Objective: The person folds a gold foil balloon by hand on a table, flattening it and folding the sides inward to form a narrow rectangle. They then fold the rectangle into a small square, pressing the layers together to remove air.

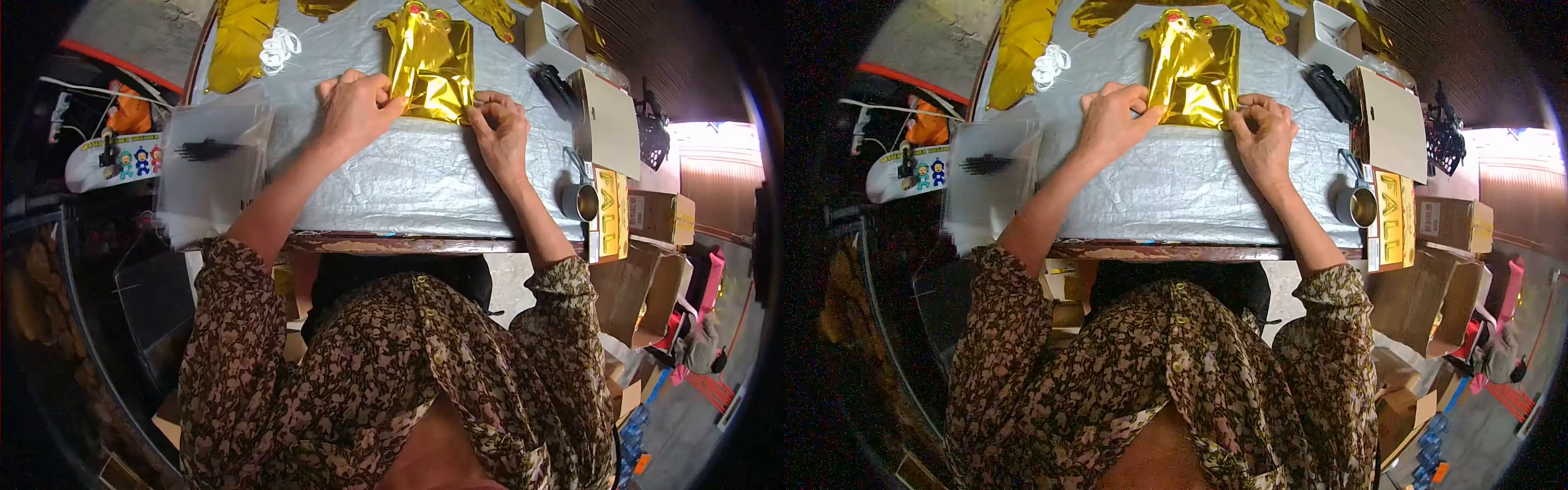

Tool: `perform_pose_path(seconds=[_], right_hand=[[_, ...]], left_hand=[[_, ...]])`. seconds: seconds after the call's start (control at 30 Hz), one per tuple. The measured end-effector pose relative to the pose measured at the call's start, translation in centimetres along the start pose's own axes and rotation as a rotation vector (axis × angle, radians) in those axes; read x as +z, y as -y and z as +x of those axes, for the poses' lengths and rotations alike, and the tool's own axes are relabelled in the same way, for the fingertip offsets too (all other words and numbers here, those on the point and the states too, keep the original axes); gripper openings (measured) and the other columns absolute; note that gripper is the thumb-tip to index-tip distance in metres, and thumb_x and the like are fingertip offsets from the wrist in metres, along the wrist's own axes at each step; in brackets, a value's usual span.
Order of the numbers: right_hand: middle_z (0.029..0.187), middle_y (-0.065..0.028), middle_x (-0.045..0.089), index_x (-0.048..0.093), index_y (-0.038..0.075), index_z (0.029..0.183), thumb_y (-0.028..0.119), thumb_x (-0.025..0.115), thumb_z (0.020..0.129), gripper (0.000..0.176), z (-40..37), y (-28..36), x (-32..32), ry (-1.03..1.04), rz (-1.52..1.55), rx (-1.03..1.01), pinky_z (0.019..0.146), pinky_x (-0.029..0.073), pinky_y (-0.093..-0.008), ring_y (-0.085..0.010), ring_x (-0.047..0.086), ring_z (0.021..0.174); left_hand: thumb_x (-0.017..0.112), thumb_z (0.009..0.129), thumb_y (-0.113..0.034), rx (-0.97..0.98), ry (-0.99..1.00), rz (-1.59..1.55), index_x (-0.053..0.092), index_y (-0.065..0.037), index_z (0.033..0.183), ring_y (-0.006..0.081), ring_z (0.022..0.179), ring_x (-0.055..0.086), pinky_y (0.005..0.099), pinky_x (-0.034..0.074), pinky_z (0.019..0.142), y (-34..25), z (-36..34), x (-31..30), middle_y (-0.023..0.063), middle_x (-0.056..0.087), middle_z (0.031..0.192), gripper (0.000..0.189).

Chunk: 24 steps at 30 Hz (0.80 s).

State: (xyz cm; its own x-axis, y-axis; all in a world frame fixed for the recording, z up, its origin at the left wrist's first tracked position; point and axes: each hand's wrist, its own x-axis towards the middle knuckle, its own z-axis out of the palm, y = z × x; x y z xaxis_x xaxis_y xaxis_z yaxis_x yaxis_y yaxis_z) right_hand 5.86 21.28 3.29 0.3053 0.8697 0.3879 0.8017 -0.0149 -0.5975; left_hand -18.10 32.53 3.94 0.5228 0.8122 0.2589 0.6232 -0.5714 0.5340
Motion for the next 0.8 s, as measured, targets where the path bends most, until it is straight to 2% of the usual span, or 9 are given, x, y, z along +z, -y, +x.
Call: perform_pose_path(seconds=[0.13, 0.2, 0.33, 0.43, 0.5, 0.53, 0.63, 0.7, 0.8], right_hand=[[0.115, -0.0074, 0.073, 0.077, 0.002, 0.082, 0.016, 0.078, 0.089, 0.015, -0.2, -0.1, 0.2, 0.001, -0.037, -0.01, 0.098, 0.045, -0.0392, -0.0274, 0.06, 0.107], [0.116, -0.0034, 0.071, 0.075, 0.003, 0.082, 0.016, 0.078, 0.087, 0.014, -0.3, -0.9, 0.6, -0.001, 0.079, -0.023, 0.101, 0.036, -0.0424, -0.0273, 0.056, 0.108], [0.114, -0.0038, 0.071, 0.072, 0.002, 0.078, 0.015, 0.078, 0.087, 0.017, -0.3, -1.1, 0.4, 0.001, 0.074, -0.03, 0.098, 0.04, -0.0425, -0.0286, 0.057, 0.107], [0.123, -0.01, 0.068, 0.07, 0.001, 0.092, 0.015, 0.079, 0.086, 0.017, -0.1, 0.0, -0.2, 0.068, 0.008, -0.07, 0.096, 0.044, -0.0466, -0.0321, 0.057, 0.111], [0.137, -0.02, 0.059, 0.064, 0.0, 0.117, 0.02, 0.079, 0.086, 0.04, -0.5, 2.3, -0.4, -0.154, -0.31, -0.346, 0.101, 0.045, -0.0515, -0.0373, 0.056, 0.12], [0.15, -0.0255, 0.047, 0.048, 0.001, 0.144, 0.023, 0.08, 0.089, 0.068, -0.6, 3.1, -0.3, -0.082, -0.28, -0.387, 0.11, 0.041, -0.0545, -0.0428, 0.051, 0.132], [0.161, -0.0221, 0.038, 0.035, 0.001, 0.158, 0.048, 0.069, 0.095, 0.085, -1.4, 5.4, 0.3, 0.203, -0.343, -0.511, 0.125, 0.023, -0.0568, -0.0427, 0.032, 0.153], [0.164, -0.0203, 0.036, 0.033, 0.002, 0.16, 0.053, 0.065, 0.097, 0.087, -1.5, 4.5, 1.7, 0.24, -0.346, -0.507, 0.125, 0.023, -0.0581, -0.0409, 0.031, 0.154], [0.169, -0.0164, 0.031, 0.029, 0.004, 0.163, 0.059, 0.057, 0.1, 0.088, -1.3, 3.3, 2.6, 0.32, -0.33, -0.481, 0.125, 0.022, -0.0603, -0.0366, 0.027, 0.157]], left_hand=[[0.083, 0.086, -0.041, 0.005, -0.087, -0.029, 0.078, -0.014, 0.106, 0.0179, 0.098, 0.06, 0.041, 0.035, 0.092, -0.4, -0.5, 0.2, -0.0059, 0.072, 0.081, 0.034], [0.08, 0.087, -0.049, 0.042, -0.163, -0.033, 0.078, -0.016, 0.107, 0.0176, 0.099, 0.059, 0.0406, 0.032, 0.093, -0.1, -0.5, 0.9, -0.0078, 0.072, 0.077, 0.039], [0.08, 0.087, -0.048, 0.027, -0.142, -0.006, 0.078, -0.017, 0.107, 0.0177, 0.098, 0.059, 0.0407, 0.033, 0.093, -0.2, -0.3, 1.2, -0.0074, 0.072, 0.077, 0.036], [0.081, 0.087, -0.046, 0.023, -0.139, -0.006, 0.078, -0.016, 0.106, 0.0176, 0.098, 0.058, 0.0404, 0.033, 0.093, -0.3, -0.3, 1.2, -0.0072, 0.071, 0.075, 0.036], [0.082, 0.086, -0.045, 0.02, -0.14, -0.01, 0.078, -0.016, 0.106, 0.0175, 0.097, 0.058, 0.0403, 0.033, 0.093, -0.4, -0.3, 1.1, -0.0068, 0.071, 0.074, 0.035], [0.082, 0.086, -0.045, 0.019, -0.139, -0.01, 0.078, -0.016, 0.106, 0.0175, 0.097, 0.058, 0.0403, 0.033, 0.093, -0.3, -0.3, 1.1, -0.0068, 0.071, 0.074, 0.035], [0.082, 0.086, -0.045, 0.046, -0.161, -0.001, 0.078, -0.016, 0.106, 0.0175, 0.097, 0.058, 0.0403, 0.033, 0.092, -0.4, -0.3, 1.4, -0.0065, 0.071, 0.073, 0.035], [0.084, 0.086, -0.042, 0.048, -0.129, 0.037, 0.078, -0.014, 0.114, 0.0175, 0.098, 0.06, 0.0412, 0.035, 0.092, -0.5, -0.4, 1.5, -0.0049, 0.073, 0.08, 0.04], [0.082, 0.088, -0.039, 0.048, -0.106, 0.043, 0.079, -0.014, 0.111, 0.0182, 0.096, 0.062, 0.0418, 0.036, 0.091, -1.1, -0.4, 0.9, -0.0027, 0.075, 0.083, 0.035]])
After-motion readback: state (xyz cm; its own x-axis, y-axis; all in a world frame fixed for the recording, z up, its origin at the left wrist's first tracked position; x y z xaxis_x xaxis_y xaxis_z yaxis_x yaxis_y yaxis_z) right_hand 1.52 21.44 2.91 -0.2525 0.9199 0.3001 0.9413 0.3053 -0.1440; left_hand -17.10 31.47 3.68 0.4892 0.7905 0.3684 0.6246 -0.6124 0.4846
